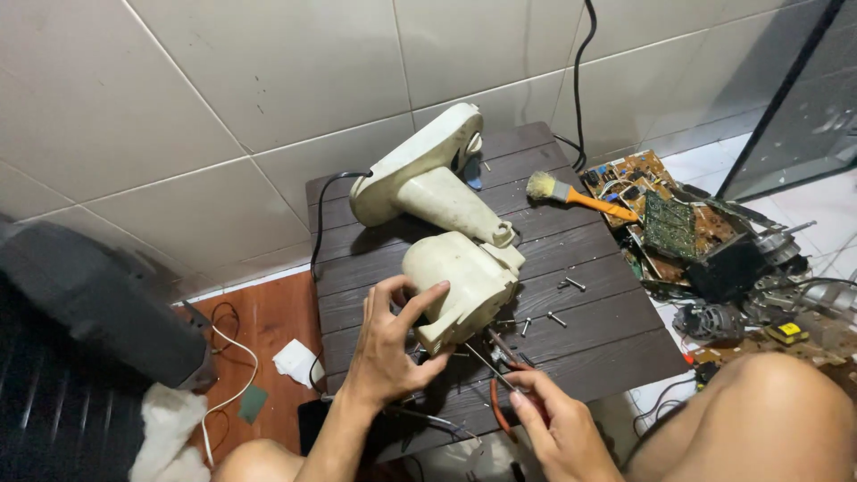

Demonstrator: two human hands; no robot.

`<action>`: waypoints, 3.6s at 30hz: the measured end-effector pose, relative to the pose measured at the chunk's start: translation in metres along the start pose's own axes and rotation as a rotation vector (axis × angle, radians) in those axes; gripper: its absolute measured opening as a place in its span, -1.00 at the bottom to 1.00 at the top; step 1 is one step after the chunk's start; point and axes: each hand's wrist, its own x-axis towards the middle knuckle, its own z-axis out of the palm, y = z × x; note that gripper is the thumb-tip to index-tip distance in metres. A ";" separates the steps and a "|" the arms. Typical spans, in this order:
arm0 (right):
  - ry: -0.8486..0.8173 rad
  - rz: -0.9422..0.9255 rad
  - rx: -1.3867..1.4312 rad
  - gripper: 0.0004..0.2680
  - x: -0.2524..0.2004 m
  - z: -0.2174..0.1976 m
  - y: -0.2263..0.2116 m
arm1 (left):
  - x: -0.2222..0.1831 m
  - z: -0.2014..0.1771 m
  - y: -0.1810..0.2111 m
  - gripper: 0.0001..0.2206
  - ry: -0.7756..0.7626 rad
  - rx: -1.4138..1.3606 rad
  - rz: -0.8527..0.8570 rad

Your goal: Disassembling a fan motor housing using a screwdriver and pliers to access internal components.

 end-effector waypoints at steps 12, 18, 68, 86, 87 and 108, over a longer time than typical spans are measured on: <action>0.048 0.078 0.309 -0.81 0.003 0.016 -0.016 | -0.007 0.010 -0.003 -0.26 -0.052 -0.161 0.022; 0.038 0.115 0.437 -0.80 0.011 0.024 -0.007 | -0.007 0.010 0.001 -0.22 -0.080 -0.155 -0.025; 0.061 -0.372 -0.682 -0.80 0.097 0.028 -0.026 | 0.031 0.032 -0.044 -0.37 0.009 -0.551 -0.183; 0.132 -0.338 -0.109 -0.85 0.075 0.018 -0.031 | 0.022 0.032 -0.014 -0.28 -0.008 -0.390 -0.316; 0.134 -0.336 -0.104 -0.85 0.074 0.019 -0.028 | 0.022 0.033 -0.014 -0.28 -0.013 -0.387 -0.314; 0.139 -0.119 0.342 -0.81 0.069 0.017 -0.023 | 0.013 0.099 0.026 -0.81 0.128 -1.048 -1.136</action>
